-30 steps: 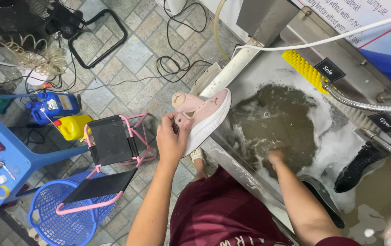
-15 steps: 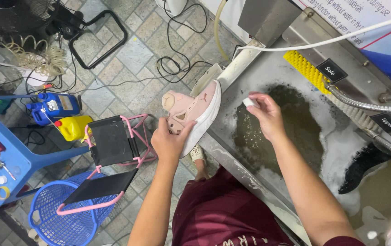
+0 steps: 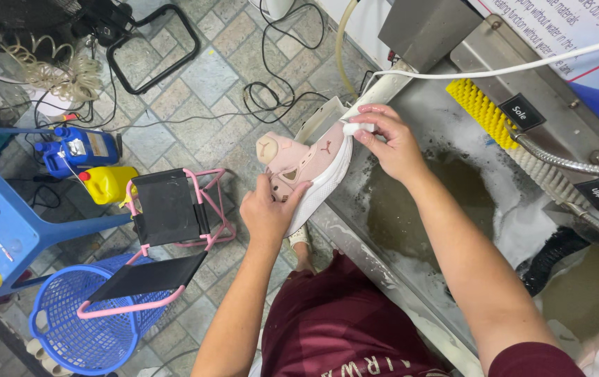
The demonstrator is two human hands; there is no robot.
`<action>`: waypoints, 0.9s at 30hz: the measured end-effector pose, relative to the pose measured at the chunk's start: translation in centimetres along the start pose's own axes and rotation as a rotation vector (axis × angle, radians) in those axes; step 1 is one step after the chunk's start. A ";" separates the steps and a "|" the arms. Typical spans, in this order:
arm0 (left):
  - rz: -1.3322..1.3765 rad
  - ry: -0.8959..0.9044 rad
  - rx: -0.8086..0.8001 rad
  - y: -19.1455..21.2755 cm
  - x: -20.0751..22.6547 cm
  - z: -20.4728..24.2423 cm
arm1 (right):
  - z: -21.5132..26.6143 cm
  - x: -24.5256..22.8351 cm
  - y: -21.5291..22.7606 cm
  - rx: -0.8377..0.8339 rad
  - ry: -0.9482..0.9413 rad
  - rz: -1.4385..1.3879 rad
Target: The person cleans a blue and white sneaker and a pink sneaker using a sponge, a brush, and a pressure washer. They scrub the soles and uppers of the shoes, rinse them with water, and wipe them down with a cloth in a commercial shoe washing station.
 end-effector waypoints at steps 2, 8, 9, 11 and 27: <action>0.009 0.003 -0.010 0.1 0.0 -0.1 | -0.1 -0.2 0.4 -0.037 0.031 -0.021; -0.064 -0.071 -0.012 0.0 0.5 0.1 | 1.2 -1.7 -1.4 -0.001 0.253 0.155; -0.071 -0.076 -0.026 -0.2 0.6 0.2 | 2.0 -2.3 -2.0 -0.004 0.257 0.180; -0.078 -0.066 -0.026 -0.5 0.7 0.2 | 3.4 -3.4 -3.2 -0.009 0.273 0.232; -0.064 -0.009 0.023 -0.6 0.6 0.4 | 6.2 -4.8 -6.7 0.002 0.498 0.491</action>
Point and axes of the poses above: each hand's wrist, its own z-axis away from the middle knuckle, its own y-axis out of the back of the hand, x = y × z, the point moved 1 cm from there along -z, towards the middle knuckle, and after that the axes turned 12 degrees about -z, right-handed, at the moved point
